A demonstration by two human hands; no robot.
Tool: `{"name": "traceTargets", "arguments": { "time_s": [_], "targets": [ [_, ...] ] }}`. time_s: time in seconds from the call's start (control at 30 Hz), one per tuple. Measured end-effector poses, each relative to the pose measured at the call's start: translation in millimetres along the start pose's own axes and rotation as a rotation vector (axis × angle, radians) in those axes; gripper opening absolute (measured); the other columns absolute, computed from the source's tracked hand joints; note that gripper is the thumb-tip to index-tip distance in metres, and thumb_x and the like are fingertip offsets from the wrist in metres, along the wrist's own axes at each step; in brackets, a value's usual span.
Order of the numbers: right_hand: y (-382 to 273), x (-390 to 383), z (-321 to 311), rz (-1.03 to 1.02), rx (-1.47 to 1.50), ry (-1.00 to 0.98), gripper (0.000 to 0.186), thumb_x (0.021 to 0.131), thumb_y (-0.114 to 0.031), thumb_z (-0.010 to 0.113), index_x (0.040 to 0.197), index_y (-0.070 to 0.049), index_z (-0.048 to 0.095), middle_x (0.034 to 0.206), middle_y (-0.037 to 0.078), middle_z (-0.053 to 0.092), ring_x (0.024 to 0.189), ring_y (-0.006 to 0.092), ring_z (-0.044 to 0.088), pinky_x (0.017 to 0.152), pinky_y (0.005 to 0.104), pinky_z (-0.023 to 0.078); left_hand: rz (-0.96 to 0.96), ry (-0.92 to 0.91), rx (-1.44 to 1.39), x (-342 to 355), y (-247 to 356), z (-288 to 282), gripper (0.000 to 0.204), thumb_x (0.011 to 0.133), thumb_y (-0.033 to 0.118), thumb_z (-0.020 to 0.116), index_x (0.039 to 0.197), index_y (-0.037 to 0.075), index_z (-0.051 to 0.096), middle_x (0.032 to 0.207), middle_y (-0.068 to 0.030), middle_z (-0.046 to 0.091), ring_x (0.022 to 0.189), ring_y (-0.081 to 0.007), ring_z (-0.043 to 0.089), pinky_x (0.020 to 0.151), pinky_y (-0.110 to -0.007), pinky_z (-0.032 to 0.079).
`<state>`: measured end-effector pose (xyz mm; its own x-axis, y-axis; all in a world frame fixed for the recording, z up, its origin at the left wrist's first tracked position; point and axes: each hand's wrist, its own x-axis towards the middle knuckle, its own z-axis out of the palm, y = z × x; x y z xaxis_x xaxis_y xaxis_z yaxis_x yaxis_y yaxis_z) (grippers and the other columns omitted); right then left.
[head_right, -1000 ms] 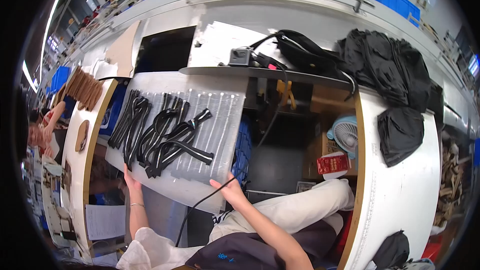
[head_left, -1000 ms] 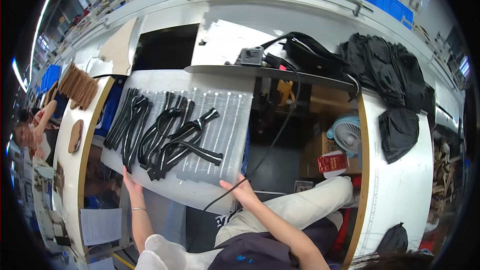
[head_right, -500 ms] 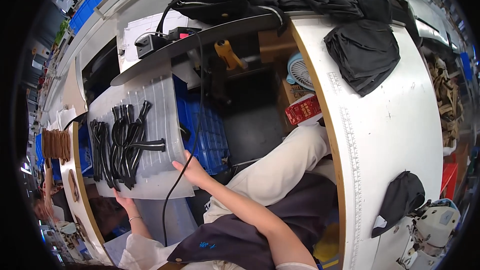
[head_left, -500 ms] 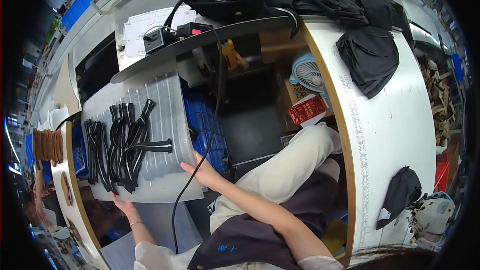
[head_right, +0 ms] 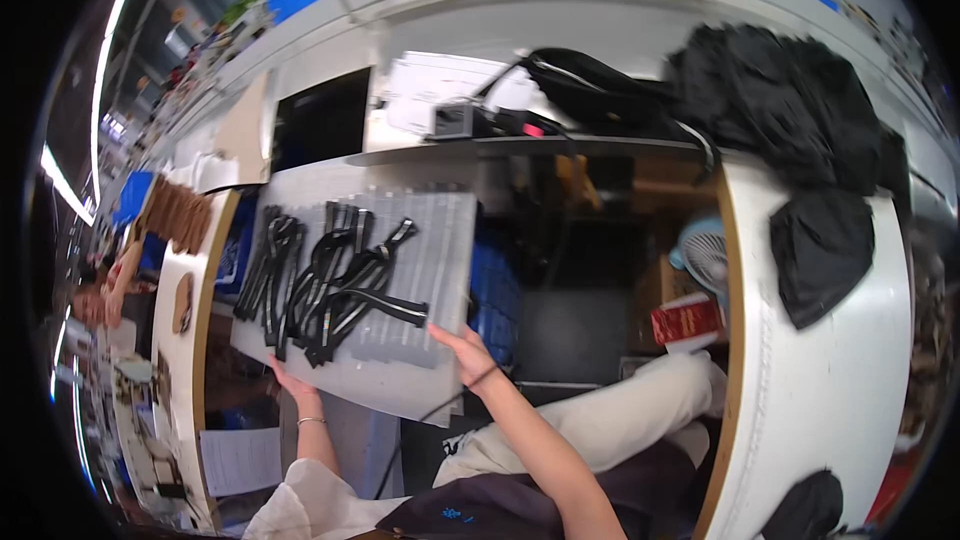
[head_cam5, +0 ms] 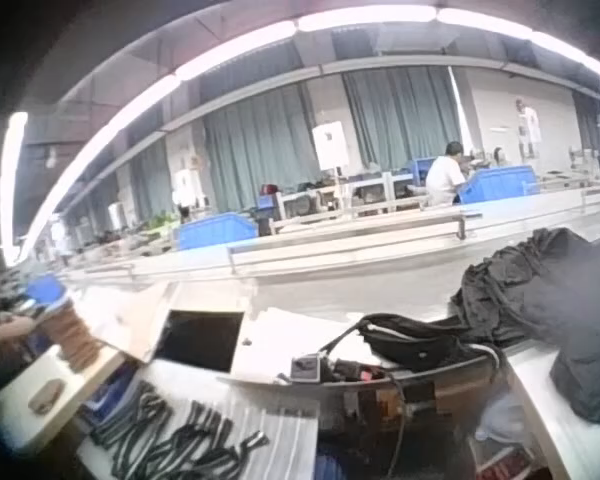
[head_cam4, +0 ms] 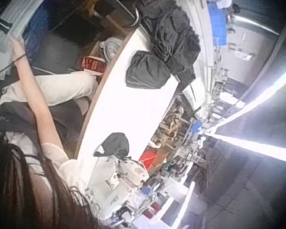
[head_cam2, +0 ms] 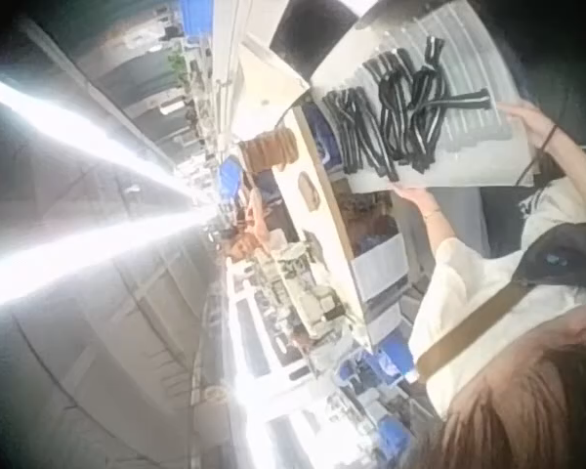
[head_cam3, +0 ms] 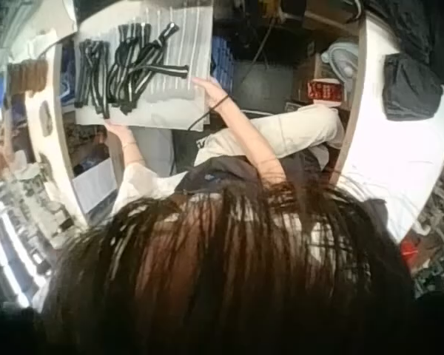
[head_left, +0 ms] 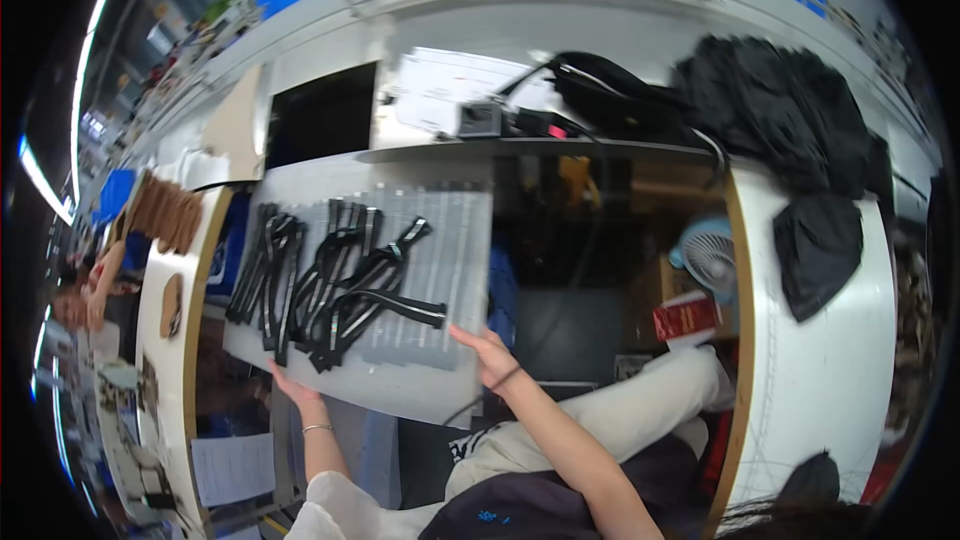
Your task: Sewing black fabric straps on an industrial sewing machine and then organizing them in a tray.
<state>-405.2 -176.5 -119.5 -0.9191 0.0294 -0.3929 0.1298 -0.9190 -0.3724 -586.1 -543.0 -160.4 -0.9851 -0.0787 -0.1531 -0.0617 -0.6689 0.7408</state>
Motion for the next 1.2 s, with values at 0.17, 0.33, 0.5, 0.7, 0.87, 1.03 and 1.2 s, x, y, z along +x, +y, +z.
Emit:
{"name": "traceTargets", "arguments": {
  "time_s": [0.17, 0.33, 0.5, 0.7, 0.87, 1.03, 1.2],
  "targets": [
    [3, 6, -4, 0.036, -0.122, 0.077, 0.039, 0.081, -0.011, 0.066, 0.116, 0.003, 0.052, 0.109, 0.012, 0.060, 0.100, 0.0202, 0.058, 0.087, 0.0360, 0.046, -0.029, -0.094, -0.156, -6, -10, 13, 0.050, 0.090, 0.044, 0.048, 0.121, 0.005, 0.053, 0.118, -0.0118, 0.057, 0.107, -0.0285, 0.054, 0.096, -0.042, 0.041],
    [15, 4, -8, 0.009, -0.233, 0.082, 0.032, 0.082, -0.008, 0.065, 0.110, 0.005, 0.055, 0.105, 0.013, 0.062, 0.096, 0.0211, 0.060, 0.085, 0.0356, 0.048, -0.012, -0.063, -0.146, -10, -5, 13, 0.050, 0.091, 0.044, 0.047, 0.121, 0.004, 0.052, 0.120, -0.0122, 0.056, 0.107, -0.0284, 0.054, 0.095, -0.041, 0.041],
    [47, -23, -6, 0.042, -0.276, 0.153, 0.031, 0.079, -0.005, 0.069, 0.107, 0.004, 0.059, 0.102, 0.010, 0.064, 0.093, 0.0171, 0.060, 0.083, 0.0298, 0.046, -0.041, -0.140, -0.148, -20, 0, 13, 0.052, 0.092, 0.044, 0.045, 0.124, 0.003, 0.049, 0.121, -0.0129, 0.055, 0.108, -0.0283, 0.054, 0.094, -0.040, 0.042],
    [33, -21, -4, 0.057, -0.298, 0.157, 0.031, 0.079, -0.002, 0.067, 0.107, 0.004, 0.056, 0.101, 0.010, 0.063, 0.091, 0.0173, 0.060, 0.082, 0.0313, 0.047, -0.042, -0.124, -0.165, -23, -3, 14, 0.052, 0.092, 0.044, 0.045, 0.124, 0.004, 0.049, 0.119, -0.0119, 0.056, 0.108, -0.0280, 0.054, 0.094, -0.040, 0.042],
    [26, -22, -4, 0.063, -0.286, 0.169, 0.031, 0.079, -0.003, 0.067, 0.108, 0.004, 0.056, 0.100, 0.010, 0.063, 0.089, 0.0178, 0.061, 0.081, 0.0313, 0.047, -0.046, -0.155, -0.182, -23, -5, 17, 0.053, 0.092, 0.045, 0.043, 0.126, 0.004, 0.047, 0.122, -0.0120, 0.055, 0.110, -0.0285, 0.053, 0.095, -0.040, 0.041],
    [27, -21, -7, 0.038, -0.403, 0.119, 0.031, 0.081, -0.005, 0.067, 0.108, 0.004, 0.056, 0.101, 0.010, 0.063, 0.091, 0.0182, 0.061, 0.081, 0.0314, 0.048, -0.035, -0.186, -0.185, -24, -1, 15, 0.058, 0.092, 0.049, 0.042, 0.130, 0.005, 0.044, 0.126, -0.0117, 0.052, 0.114, -0.0292, 0.050, 0.098, -0.041, 0.039],
    [17, -23, -5, 0.003, -0.389, 0.109, 0.030, 0.082, -0.007, 0.066, 0.108, 0.003, 0.056, 0.102, 0.009, 0.063, 0.091, 0.0177, 0.061, 0.081, 0.0321, 0.049, -0.053, -0.240, -0.209, -29, -1, 19, 0.059, 0.091, 0.050, 0.043, 0.129, 0.005, 0.044, 0.126, -0.0113, 0.052, 0.114, -0.0288, 0.050, 0.099, -0.041, 0.038]
  ]
}}
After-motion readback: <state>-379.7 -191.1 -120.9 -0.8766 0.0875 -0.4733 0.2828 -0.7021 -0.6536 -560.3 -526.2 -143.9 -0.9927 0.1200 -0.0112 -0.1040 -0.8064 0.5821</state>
